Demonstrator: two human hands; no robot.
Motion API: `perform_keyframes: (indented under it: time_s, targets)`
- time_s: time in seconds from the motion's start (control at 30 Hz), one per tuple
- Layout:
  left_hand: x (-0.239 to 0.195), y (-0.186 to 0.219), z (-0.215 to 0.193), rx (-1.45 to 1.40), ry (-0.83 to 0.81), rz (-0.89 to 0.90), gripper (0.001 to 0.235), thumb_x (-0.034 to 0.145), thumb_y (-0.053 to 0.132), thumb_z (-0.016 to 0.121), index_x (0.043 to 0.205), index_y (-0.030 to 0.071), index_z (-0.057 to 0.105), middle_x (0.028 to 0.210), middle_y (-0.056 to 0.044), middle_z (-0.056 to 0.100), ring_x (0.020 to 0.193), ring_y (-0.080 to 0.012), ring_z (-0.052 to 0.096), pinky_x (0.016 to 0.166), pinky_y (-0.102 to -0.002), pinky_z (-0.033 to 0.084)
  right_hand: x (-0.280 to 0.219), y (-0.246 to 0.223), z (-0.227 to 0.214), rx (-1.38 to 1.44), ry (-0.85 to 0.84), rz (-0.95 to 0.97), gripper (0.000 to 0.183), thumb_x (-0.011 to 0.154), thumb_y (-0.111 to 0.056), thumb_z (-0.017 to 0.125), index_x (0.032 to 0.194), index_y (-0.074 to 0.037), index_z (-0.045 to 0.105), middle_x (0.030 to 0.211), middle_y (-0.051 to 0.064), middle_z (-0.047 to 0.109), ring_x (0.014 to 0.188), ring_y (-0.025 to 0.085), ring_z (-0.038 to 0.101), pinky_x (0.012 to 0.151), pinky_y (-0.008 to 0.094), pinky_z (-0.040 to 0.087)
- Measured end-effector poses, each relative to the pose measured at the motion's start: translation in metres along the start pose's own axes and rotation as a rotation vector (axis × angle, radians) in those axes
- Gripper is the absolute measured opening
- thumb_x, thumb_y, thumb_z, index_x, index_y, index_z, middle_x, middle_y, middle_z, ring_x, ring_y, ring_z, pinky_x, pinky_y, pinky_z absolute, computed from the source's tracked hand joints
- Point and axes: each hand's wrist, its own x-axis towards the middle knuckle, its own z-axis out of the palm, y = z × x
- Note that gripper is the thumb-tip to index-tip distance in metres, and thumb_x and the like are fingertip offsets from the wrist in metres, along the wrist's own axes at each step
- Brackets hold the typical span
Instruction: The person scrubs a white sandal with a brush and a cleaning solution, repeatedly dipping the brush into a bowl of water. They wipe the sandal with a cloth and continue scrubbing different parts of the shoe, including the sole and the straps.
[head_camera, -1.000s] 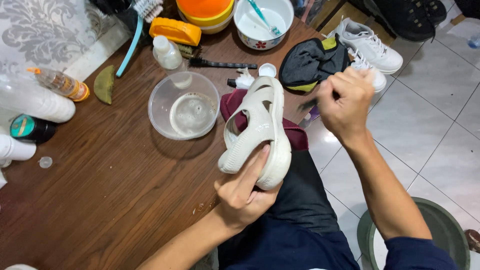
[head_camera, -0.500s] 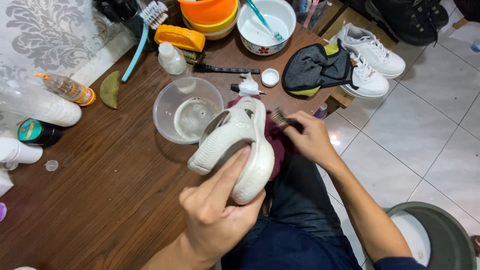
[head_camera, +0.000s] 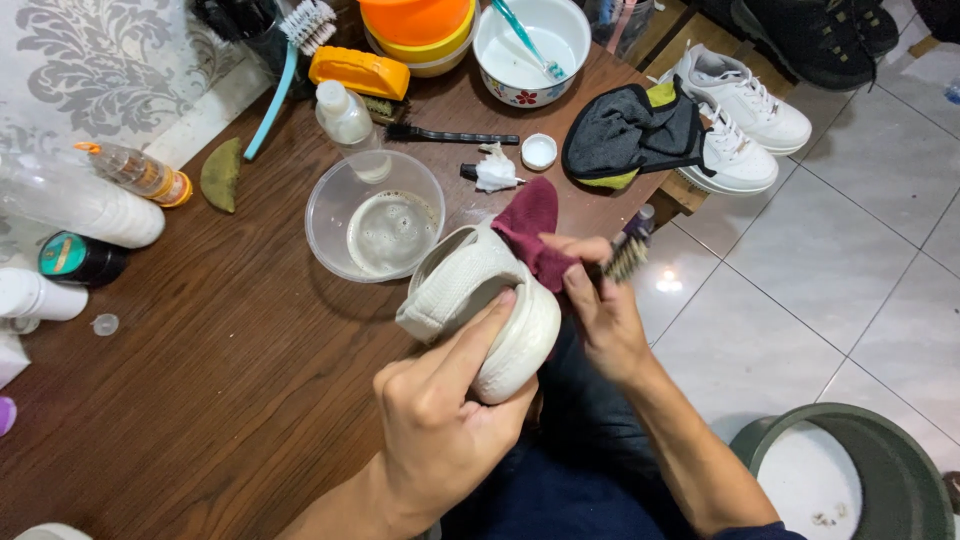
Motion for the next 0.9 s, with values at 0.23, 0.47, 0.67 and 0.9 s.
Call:
perform_keyframes:
  time_s: [0.23,0.47,0.67,0.9]
  targets:
    - [0.000,0.000,-0.003,-0.003,0.006,-0.024,0.044,0.082,0.023,0.088,0.119,0.004,0.070,0.112,-0.012,0.078,0.092,-0.0225,0.081,0.073,-0.033,0.062,-0.020,-0.061,0.040,-0.085,0.003,-0.286,0.020,0.112,-0.029,0.045,0.105,-0.011,0.050,0.112,0.015,0.071,0.079,0.018,0.057,0.067,0.027,0.051]
    - [-0.003,-0.003,0.002,-0.018,0.043,0.000,0.044,0.076,0.009,0.084,0.117,0.001,0.071,0.112,-0.015,0.078,0.095,-0.0216,0.080,0.076,-0.031,0.063,-0.008,-0.046,0.029,-0.384,-0.036,-0.358,0.028,0.110,-0.040,0.044,0.114,-0.013,0.049,0.125,0.017,0.059,0.113,0.026,0.059,0.100,0.038,0.048]
    - [-0.005,0.001,-0.001,-0.016,0.018,-0.014,0.043,0.080,0.015,0.082,0.119,0.002,0.069,0.115,-0.014,0.077,0.094,-0.0221,0.080,0.070,-0.032,0.062,-0.010,-0.046,0.032,-0.449,-0.046,-0.471,0.025,0.102,-0.041,0.057,0.105,-0.017,0.063,0.114,0.012,0.060,0.102,0.023,0.057,0.092,0.037,0.045]
    - [-0.012,0.001,0.004,-0.012,0.050,0.002,0.051,0.069,0.010,0.082,0.119,0.004,0.071,0.109,-0.013,0.079,0.089,-0.0199,0.081,0.076,-0.032,0.064,-0.009,-0.062,0.031,-0.508,-0.016,-0.306,0.021,0.109,-0.015,0.040,0.106,-0.002,0.056,0.109,0.015,0.056,0.105,0.026,0.055,0.099,0.037,0.043]
